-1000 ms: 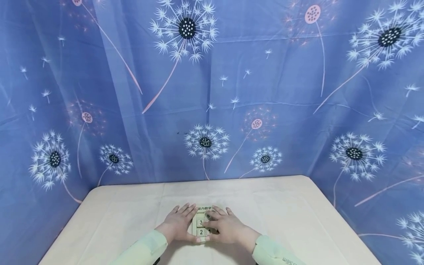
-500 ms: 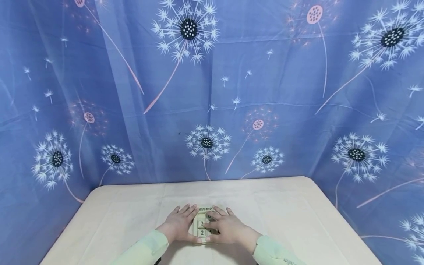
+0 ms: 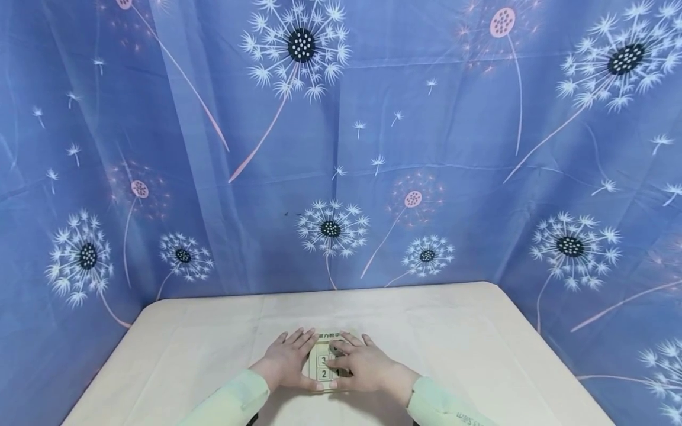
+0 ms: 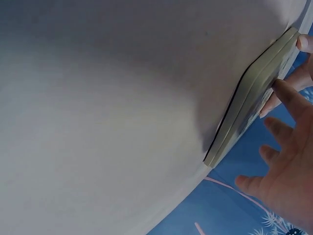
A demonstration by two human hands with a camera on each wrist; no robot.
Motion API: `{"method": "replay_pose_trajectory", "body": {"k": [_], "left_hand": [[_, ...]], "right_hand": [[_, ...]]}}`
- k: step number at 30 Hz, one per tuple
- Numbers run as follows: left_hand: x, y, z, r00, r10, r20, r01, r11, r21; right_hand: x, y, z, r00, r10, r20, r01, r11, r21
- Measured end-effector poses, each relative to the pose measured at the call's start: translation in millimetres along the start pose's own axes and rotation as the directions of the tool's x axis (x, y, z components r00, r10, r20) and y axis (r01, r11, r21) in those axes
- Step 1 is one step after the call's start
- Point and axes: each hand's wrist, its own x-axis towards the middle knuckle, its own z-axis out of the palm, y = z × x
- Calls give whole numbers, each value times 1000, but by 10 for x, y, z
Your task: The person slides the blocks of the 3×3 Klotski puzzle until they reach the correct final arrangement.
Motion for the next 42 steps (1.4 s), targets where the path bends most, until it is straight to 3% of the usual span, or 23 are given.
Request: {"method": "replay_pose_trajectory", "body": {"k": [20, 30, 42], "left_hand": [[-16, 9, -6, 1000, 6, -6, -6, 1000, 3], [-19, 11, -30, 1000, 7, 1, -7, 1000, -16], [-11, -2, 8, 1000, 11, -14, -11, 1000, -19]], "right_hand": [[-71, 57, 21, 999, -38, 2, 38, 999, -4], [-54, 203, 77, 997, -49, -65, 51, 998, 33], [-74, 347, 96, 995, 14, -103, -8, 998, 56]]}}
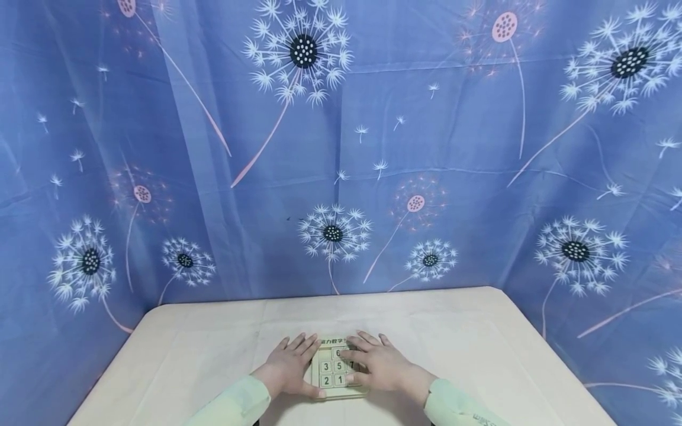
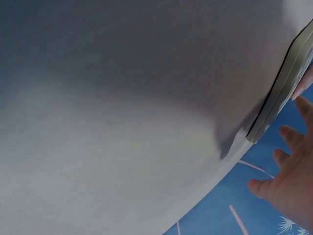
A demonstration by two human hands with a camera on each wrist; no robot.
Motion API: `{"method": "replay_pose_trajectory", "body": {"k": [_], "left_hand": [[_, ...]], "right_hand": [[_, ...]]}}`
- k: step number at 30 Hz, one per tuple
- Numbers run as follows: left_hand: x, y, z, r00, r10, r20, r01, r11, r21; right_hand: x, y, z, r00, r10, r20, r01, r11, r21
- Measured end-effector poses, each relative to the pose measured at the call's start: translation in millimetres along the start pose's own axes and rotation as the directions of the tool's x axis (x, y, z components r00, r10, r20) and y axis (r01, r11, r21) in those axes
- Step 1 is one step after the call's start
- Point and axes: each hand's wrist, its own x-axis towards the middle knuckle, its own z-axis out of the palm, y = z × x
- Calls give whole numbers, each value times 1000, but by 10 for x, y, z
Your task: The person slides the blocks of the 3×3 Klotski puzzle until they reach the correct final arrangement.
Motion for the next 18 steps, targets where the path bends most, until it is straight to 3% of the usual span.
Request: {"method": "replay_pose_trajectory", "body": {"k": [18], "left_hand": [[-1, 3, 6, 1000, -9, 15, 9, 999, -34]], "right_hand": [[48, 2, 6, 1000, 11, 24, -12, 1000, 18]]}}
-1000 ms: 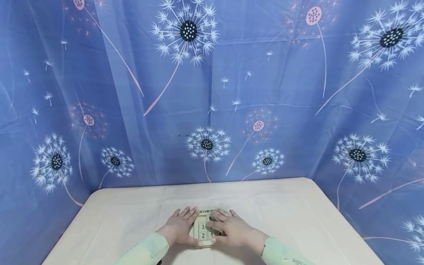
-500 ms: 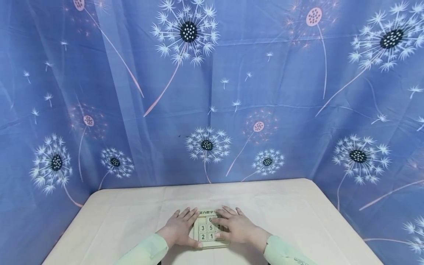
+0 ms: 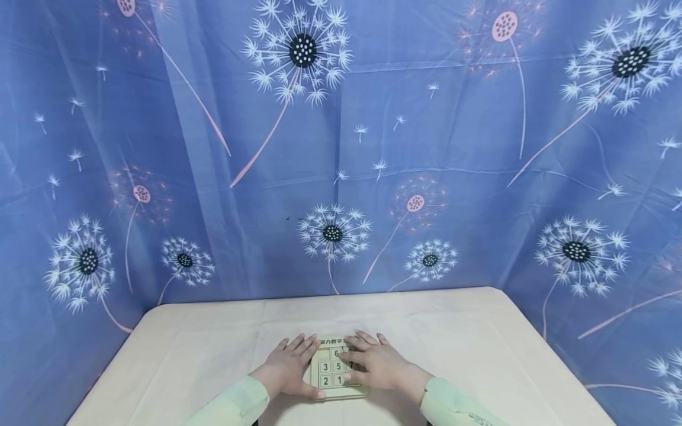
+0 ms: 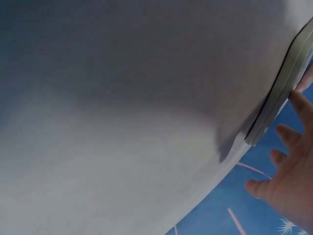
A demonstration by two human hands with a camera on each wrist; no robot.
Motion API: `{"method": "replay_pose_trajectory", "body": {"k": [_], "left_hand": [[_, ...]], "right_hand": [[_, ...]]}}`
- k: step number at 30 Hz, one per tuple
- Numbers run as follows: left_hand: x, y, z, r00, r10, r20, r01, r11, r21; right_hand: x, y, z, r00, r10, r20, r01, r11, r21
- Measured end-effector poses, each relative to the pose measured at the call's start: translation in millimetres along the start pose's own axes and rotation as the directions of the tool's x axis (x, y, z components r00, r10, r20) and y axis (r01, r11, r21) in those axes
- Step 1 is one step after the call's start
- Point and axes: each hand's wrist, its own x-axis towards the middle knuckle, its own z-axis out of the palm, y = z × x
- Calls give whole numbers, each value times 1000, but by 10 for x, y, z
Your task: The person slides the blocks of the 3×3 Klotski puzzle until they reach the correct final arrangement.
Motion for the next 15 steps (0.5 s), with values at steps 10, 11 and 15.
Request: {"method": "replay_pose_trajectory", "body": {"k": [10, 11, 15], "left_hand": [[3, 7, -22, 1000, 1, 22, 0, 1000, -19], [5, 7, -20, 1000, 2, 23, -2, 1000, -20], [13, 3, -11, 1000, 8, 22, -7, 1000, -22]], "right_hand": [[39, -32, -26, 1000, 4, 11, -4, 1000, 25], [45, -35, -30, 1000, 5, 13, -5, 1000, 27], [60, -44, -38, 1000, 13, 24, -14, 999, 33]]}}
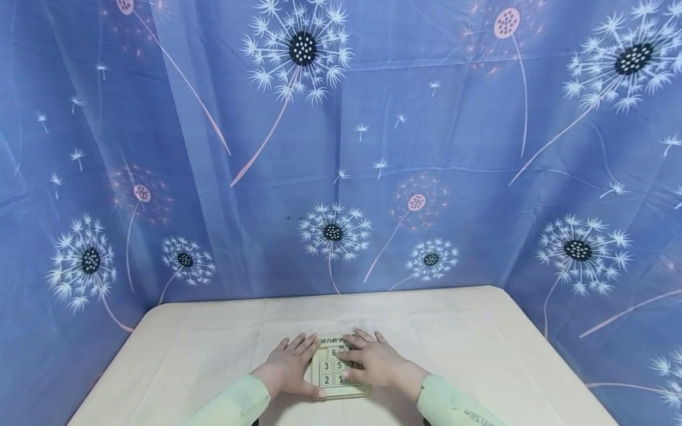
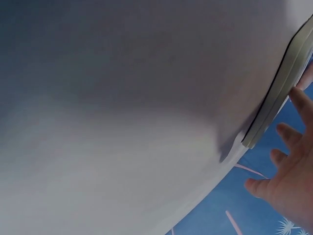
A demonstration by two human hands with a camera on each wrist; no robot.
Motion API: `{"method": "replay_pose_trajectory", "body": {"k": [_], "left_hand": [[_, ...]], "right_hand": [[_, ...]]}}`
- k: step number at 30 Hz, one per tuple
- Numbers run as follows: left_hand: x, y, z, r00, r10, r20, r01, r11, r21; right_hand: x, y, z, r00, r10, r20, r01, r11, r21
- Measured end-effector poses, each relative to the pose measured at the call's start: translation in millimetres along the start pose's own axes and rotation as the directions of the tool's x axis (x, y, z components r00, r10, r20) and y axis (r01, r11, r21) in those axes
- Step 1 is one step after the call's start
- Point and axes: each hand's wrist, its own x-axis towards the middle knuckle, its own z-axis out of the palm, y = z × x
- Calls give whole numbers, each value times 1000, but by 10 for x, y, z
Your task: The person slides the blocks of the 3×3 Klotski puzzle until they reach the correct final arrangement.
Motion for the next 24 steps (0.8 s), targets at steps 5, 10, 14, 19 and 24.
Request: {"method": "replay_pose_trajectory", "body": {"k": [5, 10, 14, 19, 24], "left_hand": [[5, 1, -11, 1000, 0, 2, 0, 1000, -7], [8, -5, -4, 1000, -4, 4, 4, 1000, -5], [6, -6, 3, 1000, -1, -3, 1, 1000, 3], [1, -8, -2, 1000, -3, -4, 3, 1000, 20], [-5, -6, -2, 1000, 0, -9, 0, 1000, 22]], "right_hand": [[14, -15, -7, 1000, -3, 7, 3, 1000, -9], [39, -34, -1, 1000, -2, 17, 2, 1000, -25], [49, -53, -2, 1000, -6, 17, 6, 1000, -20], [62, -71, 6, 1000, -2, 24, 2, 1000, -24], [85, -82, 20, 1000, -3, 21, 3, 1000, -25]]}}
